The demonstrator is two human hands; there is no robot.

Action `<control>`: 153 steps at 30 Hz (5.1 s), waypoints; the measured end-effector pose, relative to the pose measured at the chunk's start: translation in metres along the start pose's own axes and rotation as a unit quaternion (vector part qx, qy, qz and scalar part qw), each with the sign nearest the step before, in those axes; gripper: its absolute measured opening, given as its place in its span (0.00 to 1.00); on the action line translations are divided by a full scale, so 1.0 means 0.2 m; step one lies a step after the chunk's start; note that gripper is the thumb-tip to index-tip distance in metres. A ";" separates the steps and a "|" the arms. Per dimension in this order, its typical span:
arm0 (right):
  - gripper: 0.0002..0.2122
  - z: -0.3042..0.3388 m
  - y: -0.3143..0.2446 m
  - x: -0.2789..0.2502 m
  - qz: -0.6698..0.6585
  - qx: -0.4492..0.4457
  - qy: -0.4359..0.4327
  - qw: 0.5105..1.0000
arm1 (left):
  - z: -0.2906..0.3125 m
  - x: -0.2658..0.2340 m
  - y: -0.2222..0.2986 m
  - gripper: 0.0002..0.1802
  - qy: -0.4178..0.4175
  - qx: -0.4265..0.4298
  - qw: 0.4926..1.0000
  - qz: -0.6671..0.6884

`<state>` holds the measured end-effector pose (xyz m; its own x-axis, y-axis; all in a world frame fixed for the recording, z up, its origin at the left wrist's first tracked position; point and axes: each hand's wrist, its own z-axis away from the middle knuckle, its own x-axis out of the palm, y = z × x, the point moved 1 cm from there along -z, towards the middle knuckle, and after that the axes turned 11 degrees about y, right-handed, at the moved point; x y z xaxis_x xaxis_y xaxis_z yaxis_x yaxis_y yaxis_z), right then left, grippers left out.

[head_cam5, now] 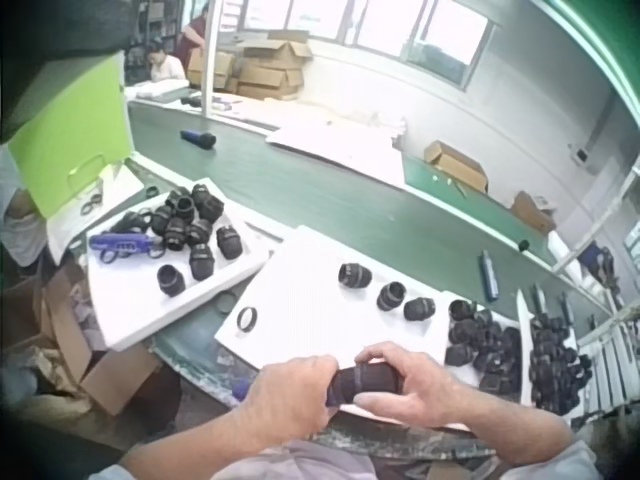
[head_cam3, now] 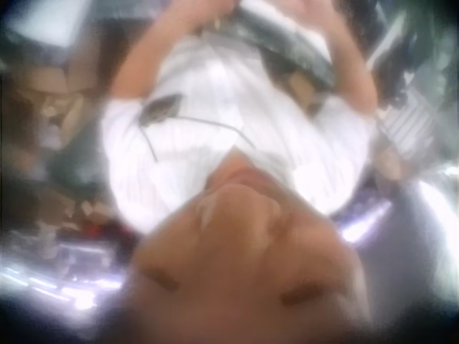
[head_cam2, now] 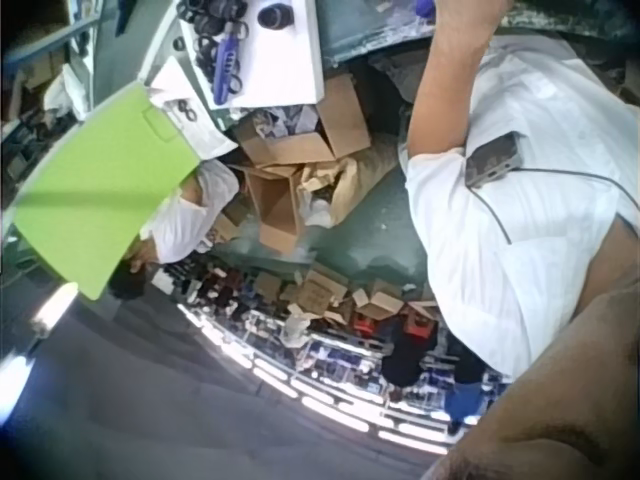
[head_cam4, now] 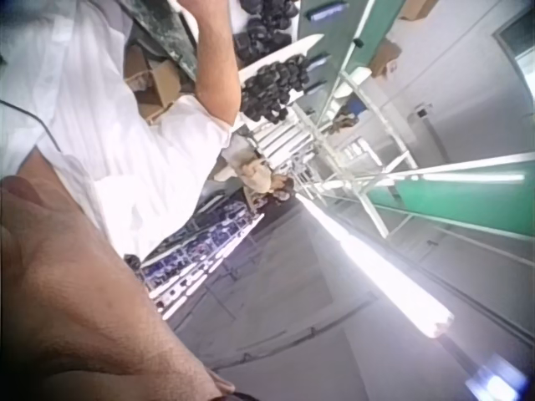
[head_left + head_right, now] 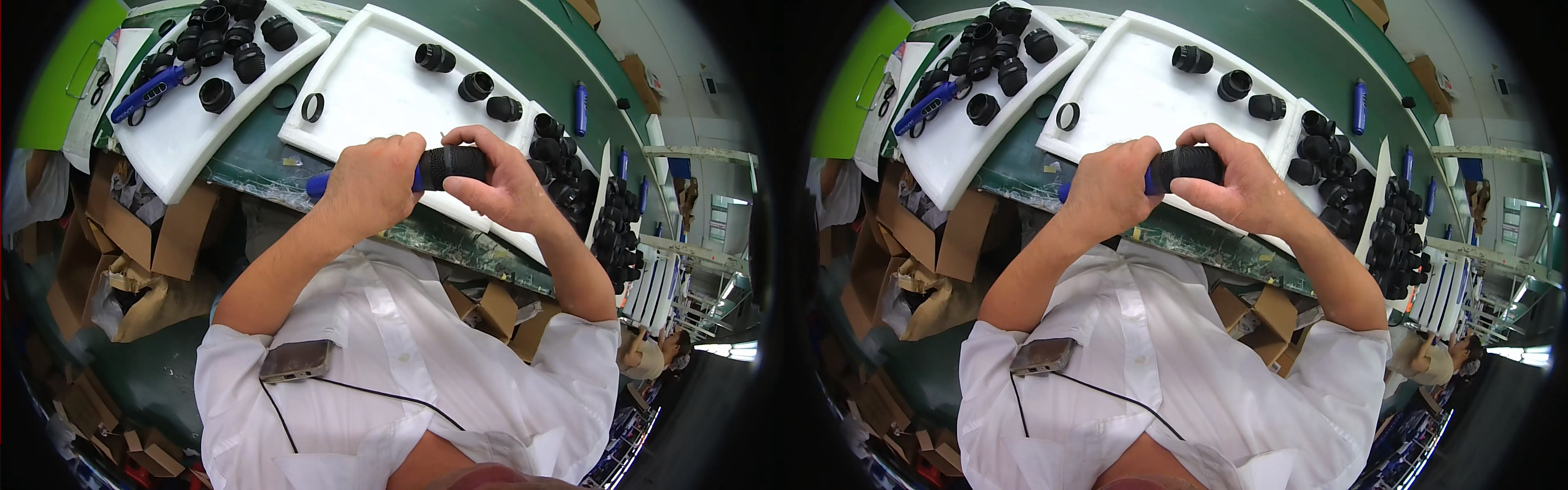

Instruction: The person assembles electronic connectors and component housings by hand at a factory workstation.

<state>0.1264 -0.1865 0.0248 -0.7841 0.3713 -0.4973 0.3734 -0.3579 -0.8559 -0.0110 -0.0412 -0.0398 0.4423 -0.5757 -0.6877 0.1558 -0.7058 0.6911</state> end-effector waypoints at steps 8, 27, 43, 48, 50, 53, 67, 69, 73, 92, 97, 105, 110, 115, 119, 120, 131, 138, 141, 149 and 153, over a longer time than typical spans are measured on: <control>0.24 -0.02 0.09 0.01 0.003 0.014 -0.053 0.999 | -0.01 -0.03 -0.02 0.19 -0.045 0.029 0.999 -0.006; 0.21 -0.02 0.18 0.05 -0.085 0.100 -0.060 0.989 | 0.04 0.06 -0.01 0.18 -0.014 0.073 0.995 -0.067; 0.19 -0.07 0.13 -0.02 -0.027 0.133 -0.080 0.987 | -0.01 0.03 0.00 0.20 -0.080 -0.008 0.997 0.006; 0.20 -0.02 0.20 0.05 -0.063 -0.172 0.106 0.977 | -0.02 0.05 -0.01 0.21 -0.064 -0.011 0.998 0.025; 0.17 0.02 0.18 0.00 0.050 -0.223 0.092 0.969 | -0.04 0.03 -0.03 0.21 -0.100 0.017 0.993 0.058; 0.13 0.04 0.12 -0.03 0.070 0.041 0.051 0.995 | -0.04 0.05 0.02 0.21 -0.088 0.021 0.995 0.043; 0.24 -0.06 0.11 0.08 0.089 -0.233 0.085 0.965 | -0.03 -0.01 -0.08 0.20 -0.037 0.029 0.998 -0.046; 0.25 -0.04 0.12 0.06 0.119 -0.244 0.065 0.960 | -0.05 -0.03 -0.08 0.19 -0.100 0.043 0.994 0.006; 0.21 -0.08 0.10 0.03 0.002 0.077 -0.023 0.997 | -0.03 0.01 -0.04 0.20 -0.083 0.055 0.993 -0.067; 0.19 -0.05 0.18 0.05 0.125 -0.174 0.041 0.976 | -0.11 -0.03 -0.01 0.14 -0.102 0.107 0.984 -0.098; 0.20 -0.06 0.18 0.08 0.037 -0.114 0.034 0.992 | -0.12 -0.04 -0.05 0.22 -0.133 0.081 0.985 -0.073; 0.18 -0.04 0.17 0.06 0.145 -0.283 0.103 0.943 | -0.12 -0.01 0.01 0.18 -0.110 0.147 0.965 -0.186; 0.24 0.00 0.13 0.05 0.237 -0.309 0.055 0.919 | -0.16 -0.09 0.05 0.20 -0.184 0.075 0.978 -0.061; 0.20 -0.06 0.26 0.06 -0.200 0.322 -0.134 0.916 | -0.11 -0.01 0.05 0.25 -0.156 0.133 0.959 -0.195; 0.21 0.01 0.08 0.04 0.172 -0.205 0.044 0.962 | -0.15 -0.07 0.04 0.19 -0.163 0.105 0.974 -0.115; 0.21 -0.02 0.09 0.02 0.167 -0.201 0.036 0.964 | -0.17 -0.08 0.04 0.18 -0.149 0.119 0.976 -0.103; 0.24 -0.05 0.11 -0.01 0.187 -0.176 0.185 0.949 | -0.21 -0.21 -0.04 0.49 0.151 0.202 0.959 -0.130; 0.27 -0.04 0.10 0.35 0.134 -0.244 0.274 0.920 | -0.19 -0.07 -0.11 0.14 0.207 -0.291 0.590 0.724; 0.23 -0.10 0.10 0.43 0.163 -0.180 0.309 0.919 | -0.22 -0.05 -0.07 0.07 0.257 -0.263 0.606 0.705; 0.18 -0.11 0.07 0.45 0.061 -0.083 0.240 0.965 | -0.19 -0.09 -0.11 0.08 0.178 -0.205 0.634 0.724; 0.18 -0.12 0.06 0.44 0.026 -0.065 0.212 0.975 | -0.19 -0.10 -0.12 0.08 0.159 -0.179 0.637 0.733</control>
<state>0.0742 -0.1377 -0.0318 -0.4985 0.6858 -0.5302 0.4881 -0.2833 -0.8255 0.0101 0.0028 -0.0345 0.4910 -0.3553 0.7954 -0.4641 0.6660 0.5840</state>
